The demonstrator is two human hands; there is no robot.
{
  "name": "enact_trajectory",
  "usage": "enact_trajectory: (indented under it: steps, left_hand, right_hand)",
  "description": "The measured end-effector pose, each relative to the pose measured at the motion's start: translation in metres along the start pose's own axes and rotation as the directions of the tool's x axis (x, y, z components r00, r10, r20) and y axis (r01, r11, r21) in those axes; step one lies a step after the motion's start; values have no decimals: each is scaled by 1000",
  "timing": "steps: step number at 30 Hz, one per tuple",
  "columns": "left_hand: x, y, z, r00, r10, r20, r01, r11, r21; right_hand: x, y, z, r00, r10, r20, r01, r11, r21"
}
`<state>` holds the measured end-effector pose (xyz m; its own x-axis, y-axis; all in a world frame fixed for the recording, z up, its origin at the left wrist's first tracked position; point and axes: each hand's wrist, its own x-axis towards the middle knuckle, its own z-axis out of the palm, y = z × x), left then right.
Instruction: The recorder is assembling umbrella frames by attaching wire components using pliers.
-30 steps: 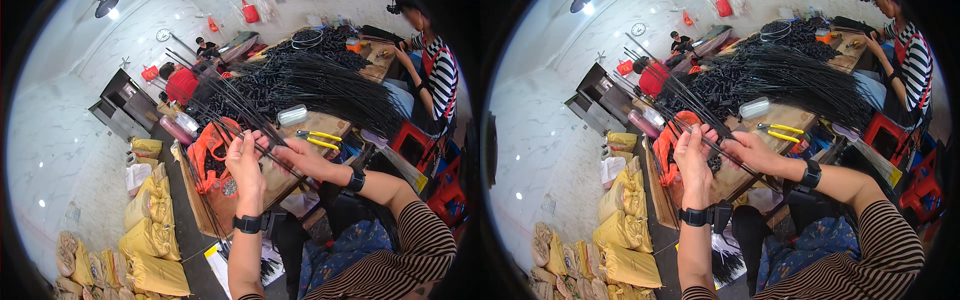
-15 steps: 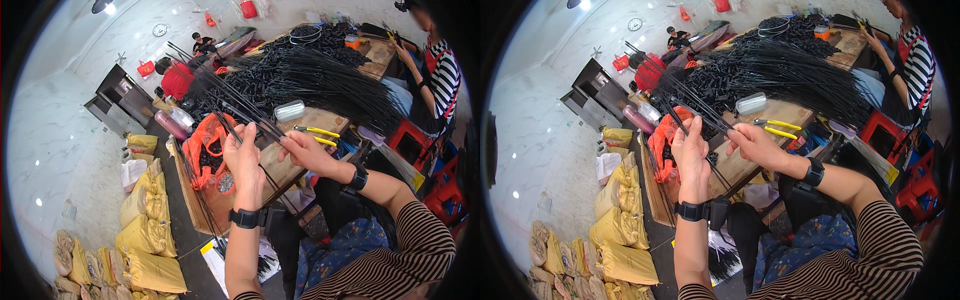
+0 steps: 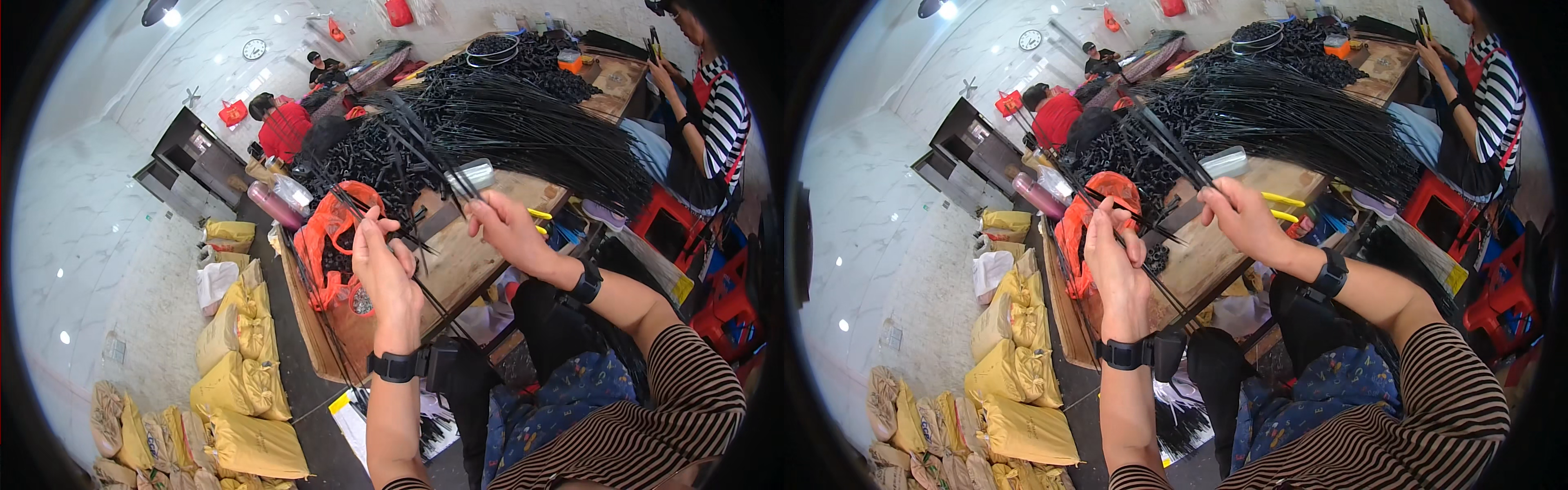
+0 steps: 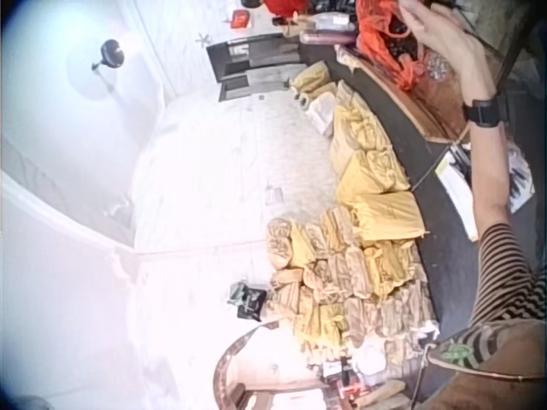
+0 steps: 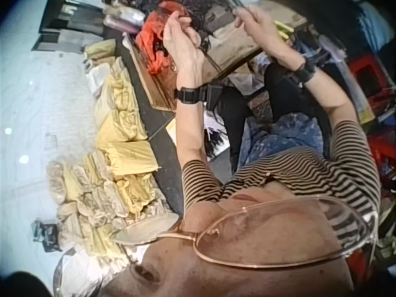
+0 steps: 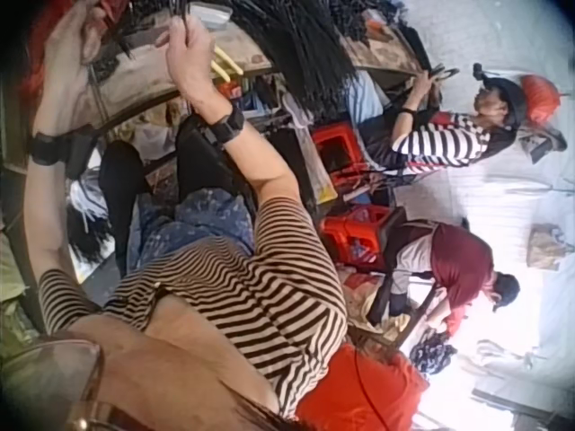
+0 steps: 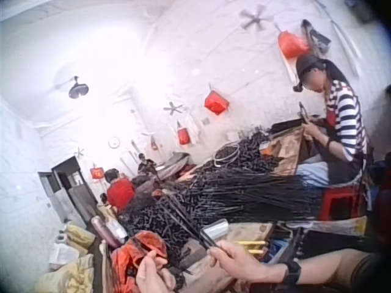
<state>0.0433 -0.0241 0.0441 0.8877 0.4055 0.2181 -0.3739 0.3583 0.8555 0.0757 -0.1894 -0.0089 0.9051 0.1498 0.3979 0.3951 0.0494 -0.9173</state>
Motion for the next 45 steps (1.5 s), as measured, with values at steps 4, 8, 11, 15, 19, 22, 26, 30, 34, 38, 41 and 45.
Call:
enact_trajectory:
  steps: [4, 8, 11, 15, 19, 22, 26, 30, 34, 38, 41, 45]
  left_hand:
    - [-3, -6, -4, 996, 3, 90, -7, 999, 40]
    - [-5, -8, -3, 996, 1, 90, -7, 998, 63]
    - [-4, -13, -3, 997, 2, 76, -1, 1000, -12]
    - [-10, -16, 4, 998, 17, 55, -15, 999, -34]
    - [-12, -17, 16, 1000, -16, -27, 17, 999, 38]
    - [-9, -20, 19, 997, -4, -73, 4, 1000, -2]
    - [-9, -20, 18, 997, -4, -80, 4, 1000, -9]
    - [-10, -18, 17, 994, -24, -105, 26, 999, 19]
    - [-9, -19, 14, 996, -19, -91, 19, 1000, 1]
    - [-10, -17, 13, 998, -19, -59, 18, 1000, -15]
    - [-10, -17, 12, 999, -17, -29, 18, 1000, 14]
    - [-3, -24, 4, 998, -48, -29, 48, 999, 25]
  right_hand:
    - [-1, 0, -1, 999, -3, -37, 5, 999, 40]
    - [-10, -1, 7, 996, 69, 56, -76, 988, 137]
    - [-16, -7, 11, 992, 82, 94, -101, 971, 218]
    - [-24, -4, 19, 976, 170, 134, -207, 912, 354]
    - [-32, -2, 23, 964, 182, 193, -243, 897, 368]
    - [-37, -4, 24, 956, 201, 214, -267, 898, 350]
    - [-38, -5, 22, 950, 210, 230, -276, 911, 308]
    - [-40, -9, 21, 947, 225, 231, -289, 909, 301]
    - [-43, -5, 24, 944, 221, 246, -301, 881, 365]
    - [-41, 1, 29, 963, 206, 176, -261, 878, 402]
    - [-36, 11, 23, 981, 139, 139, -175, 940, 294]
    - [-39, 9, 25, 967, 158, 199, -212, 934, 286]
